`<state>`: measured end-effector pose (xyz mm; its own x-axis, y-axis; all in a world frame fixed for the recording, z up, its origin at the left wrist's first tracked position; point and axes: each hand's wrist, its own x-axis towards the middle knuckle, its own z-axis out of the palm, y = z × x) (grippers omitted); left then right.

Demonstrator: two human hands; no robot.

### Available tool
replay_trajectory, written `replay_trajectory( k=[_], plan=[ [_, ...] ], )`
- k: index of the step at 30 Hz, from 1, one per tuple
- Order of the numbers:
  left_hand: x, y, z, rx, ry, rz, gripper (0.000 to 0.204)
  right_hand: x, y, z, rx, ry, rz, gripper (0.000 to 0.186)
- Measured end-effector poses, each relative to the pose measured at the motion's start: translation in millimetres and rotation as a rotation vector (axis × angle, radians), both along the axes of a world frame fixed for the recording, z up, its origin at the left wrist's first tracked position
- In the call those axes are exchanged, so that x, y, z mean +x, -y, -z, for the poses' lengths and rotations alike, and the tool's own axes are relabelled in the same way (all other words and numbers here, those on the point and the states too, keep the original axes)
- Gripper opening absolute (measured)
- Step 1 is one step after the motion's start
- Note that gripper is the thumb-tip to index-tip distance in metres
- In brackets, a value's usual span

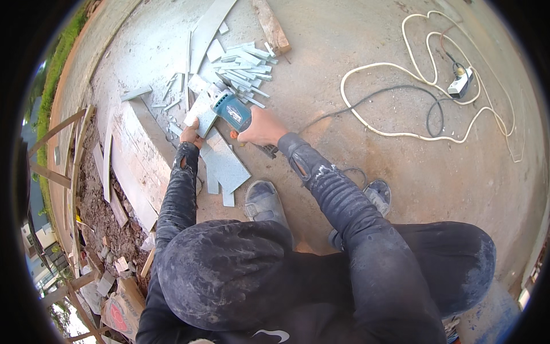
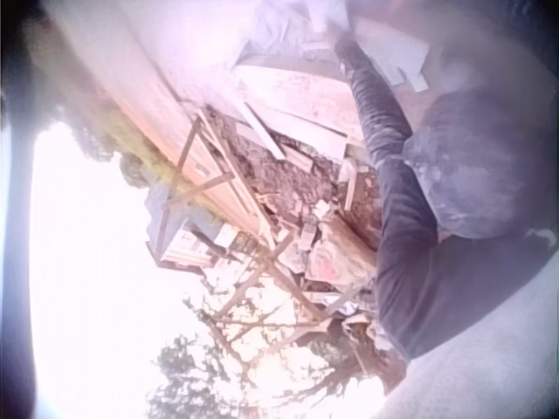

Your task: The person uses an angle grinder to cut and shape small rectangular tiles while working on a dirt floor.

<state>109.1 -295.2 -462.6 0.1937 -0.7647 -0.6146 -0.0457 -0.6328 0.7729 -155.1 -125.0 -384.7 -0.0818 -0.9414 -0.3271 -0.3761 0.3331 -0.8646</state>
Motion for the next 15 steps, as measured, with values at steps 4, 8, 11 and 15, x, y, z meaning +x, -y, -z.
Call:
replay_trajectory(
  k=[4, 8, 11, 15],
  plan=[
    [8.6, -16.3, -6.3, -0.163, -0.374, 0.025, 0.031, -30.7, 11.6, -33.9, -0.092, 0.050, 0.086, 0.052],
    [9.3, -35.0, -18.8, -0.197, -0.576, 0.031, 0.030, -59.8, 14.8, -66.4, -0.096, 0.064, 0.173, 0.047],
    [10.0, -38.3, -24.1, -0.230, -0.760, 0.126, 0.029, -75.2, 15.8, -69.9, -0.122, 0.032, 0.240, 0.051],
    [8.5, -36.7, -32.5, -0.246, -0.855, 0.180, 0.032, -84.2, 13.8, -72.0, -0.146, 0.028, 0.247, 0.049]
  ],
)
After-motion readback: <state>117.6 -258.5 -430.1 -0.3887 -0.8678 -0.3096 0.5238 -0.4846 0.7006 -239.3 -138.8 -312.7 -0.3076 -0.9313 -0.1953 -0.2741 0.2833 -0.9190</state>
